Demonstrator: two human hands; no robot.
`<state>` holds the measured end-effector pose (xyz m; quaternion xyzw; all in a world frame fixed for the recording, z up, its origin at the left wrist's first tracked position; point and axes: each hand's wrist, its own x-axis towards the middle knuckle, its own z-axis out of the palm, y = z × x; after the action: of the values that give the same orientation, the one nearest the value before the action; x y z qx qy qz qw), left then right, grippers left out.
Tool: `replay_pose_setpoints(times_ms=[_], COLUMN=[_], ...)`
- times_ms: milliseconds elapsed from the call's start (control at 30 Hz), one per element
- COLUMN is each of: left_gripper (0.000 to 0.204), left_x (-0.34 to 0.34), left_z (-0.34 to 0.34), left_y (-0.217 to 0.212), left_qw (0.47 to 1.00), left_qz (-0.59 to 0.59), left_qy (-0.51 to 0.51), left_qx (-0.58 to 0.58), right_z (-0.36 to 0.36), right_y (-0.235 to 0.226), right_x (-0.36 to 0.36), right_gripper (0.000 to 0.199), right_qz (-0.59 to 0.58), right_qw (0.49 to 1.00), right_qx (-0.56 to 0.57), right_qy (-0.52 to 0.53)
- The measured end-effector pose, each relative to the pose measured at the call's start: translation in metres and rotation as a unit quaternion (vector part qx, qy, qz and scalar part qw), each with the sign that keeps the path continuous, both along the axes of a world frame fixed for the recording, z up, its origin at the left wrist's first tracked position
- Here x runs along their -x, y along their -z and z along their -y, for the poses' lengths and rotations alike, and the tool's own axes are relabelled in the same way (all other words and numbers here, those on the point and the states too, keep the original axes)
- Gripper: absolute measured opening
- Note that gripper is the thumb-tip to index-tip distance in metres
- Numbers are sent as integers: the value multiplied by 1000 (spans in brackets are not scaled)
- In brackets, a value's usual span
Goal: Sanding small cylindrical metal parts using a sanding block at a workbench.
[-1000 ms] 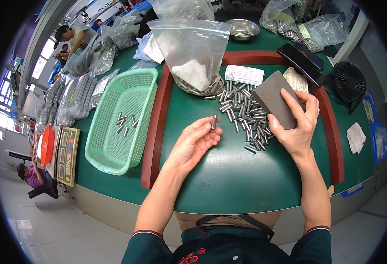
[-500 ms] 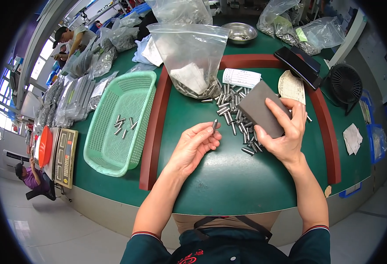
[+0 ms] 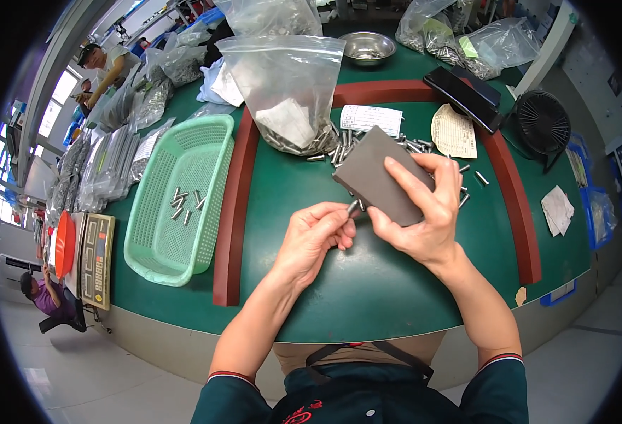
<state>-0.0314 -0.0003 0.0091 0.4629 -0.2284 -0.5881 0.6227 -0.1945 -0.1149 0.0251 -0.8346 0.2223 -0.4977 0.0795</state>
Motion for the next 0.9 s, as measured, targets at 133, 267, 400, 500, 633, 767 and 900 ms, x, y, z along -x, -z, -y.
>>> replay_pose_setpoints(times_ms=[133,267,400,500,633,767,900], left_gripper=[16,17,18,19,20,19,20], left_x=[-5,9,-5,-6,-11,-9,5], left_z=[-3,3,-5,-5,-5,-4,-1], left_y=[3,1,-1,-2,-2,1,-6], left_qw=[1000,994,999,1000,1000,1000,997], left_qz=[24,90,28,17,-2,0,44], left_qy=[-1,40,5,1,-5,17,69], left_qx=[1,41,16,23,18,14,-7], right_z=[-3,4,13,11,7,3,-1], right_y=[3,-2,7,6,4,6,-4], right_x=[9,-10,8,13,9,3,-5], right_gripper=[62,57,56,58,60,63,63], right_qz=[-20,26,38,24,-11,-16,-10], right_qw=[999,999,998,998,1000,998,999], right_qx=[8,-22,-47,-51,-24,-14,2], right_qy=[-33,-11,26,12,-11,-60,-37])
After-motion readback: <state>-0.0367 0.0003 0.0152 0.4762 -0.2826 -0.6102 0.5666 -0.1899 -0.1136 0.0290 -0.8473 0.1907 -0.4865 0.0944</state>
